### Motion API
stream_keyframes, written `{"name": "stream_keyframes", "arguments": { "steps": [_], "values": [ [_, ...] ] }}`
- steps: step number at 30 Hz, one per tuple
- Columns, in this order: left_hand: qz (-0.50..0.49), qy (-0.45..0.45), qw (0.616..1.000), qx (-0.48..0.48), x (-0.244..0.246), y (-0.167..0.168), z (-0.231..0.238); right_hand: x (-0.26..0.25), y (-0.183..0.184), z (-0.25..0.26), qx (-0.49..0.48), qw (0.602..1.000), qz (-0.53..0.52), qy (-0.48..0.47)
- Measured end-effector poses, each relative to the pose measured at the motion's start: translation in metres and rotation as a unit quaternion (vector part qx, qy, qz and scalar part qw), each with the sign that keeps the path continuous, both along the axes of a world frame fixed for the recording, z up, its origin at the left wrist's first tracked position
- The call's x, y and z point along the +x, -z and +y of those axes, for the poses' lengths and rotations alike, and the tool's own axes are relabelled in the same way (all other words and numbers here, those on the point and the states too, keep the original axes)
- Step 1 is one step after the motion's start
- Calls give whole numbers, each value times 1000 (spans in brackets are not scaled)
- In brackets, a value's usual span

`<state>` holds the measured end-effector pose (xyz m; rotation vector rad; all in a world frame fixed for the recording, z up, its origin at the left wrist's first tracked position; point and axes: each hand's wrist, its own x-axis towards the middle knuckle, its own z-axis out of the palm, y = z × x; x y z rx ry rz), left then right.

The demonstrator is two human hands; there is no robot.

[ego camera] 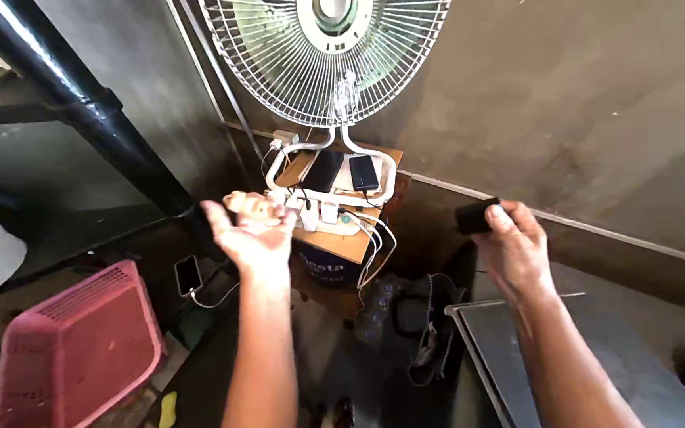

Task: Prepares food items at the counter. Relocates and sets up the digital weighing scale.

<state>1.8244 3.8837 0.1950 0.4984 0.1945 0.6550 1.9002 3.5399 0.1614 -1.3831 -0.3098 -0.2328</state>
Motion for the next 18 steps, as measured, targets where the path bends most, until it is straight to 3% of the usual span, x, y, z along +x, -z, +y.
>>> {"name": "stream_keyframes", "arguments": {
  "steps": [2, 5, 7, 10, 14, 18],
  "values": [
    [27, -21, 997, 67, 6, -2, 40, 1, 13, 18, 72, 993, 63, -74],
    [47, 33, 985, 164, 12, 12, 91, -2, 27, 34, 128, 972, 149, -130],
    [68, 81, 980, 169, 19, 24, 114, -4, 30, 43, 120, 964, 176, -160],
    [119, 116, 942, 292, 33, 41, 130, -7, 30, 63, 66, 954, 157, -247],
    [201, 136, 784, 572, 53, 61, 142, -20, 22, 107, -144, 940, 95, -295],
    [204, 101, 674, 702, 60, 71, 150, -22, 21, 163, -315, 896, -5, -313]
  ]
}}
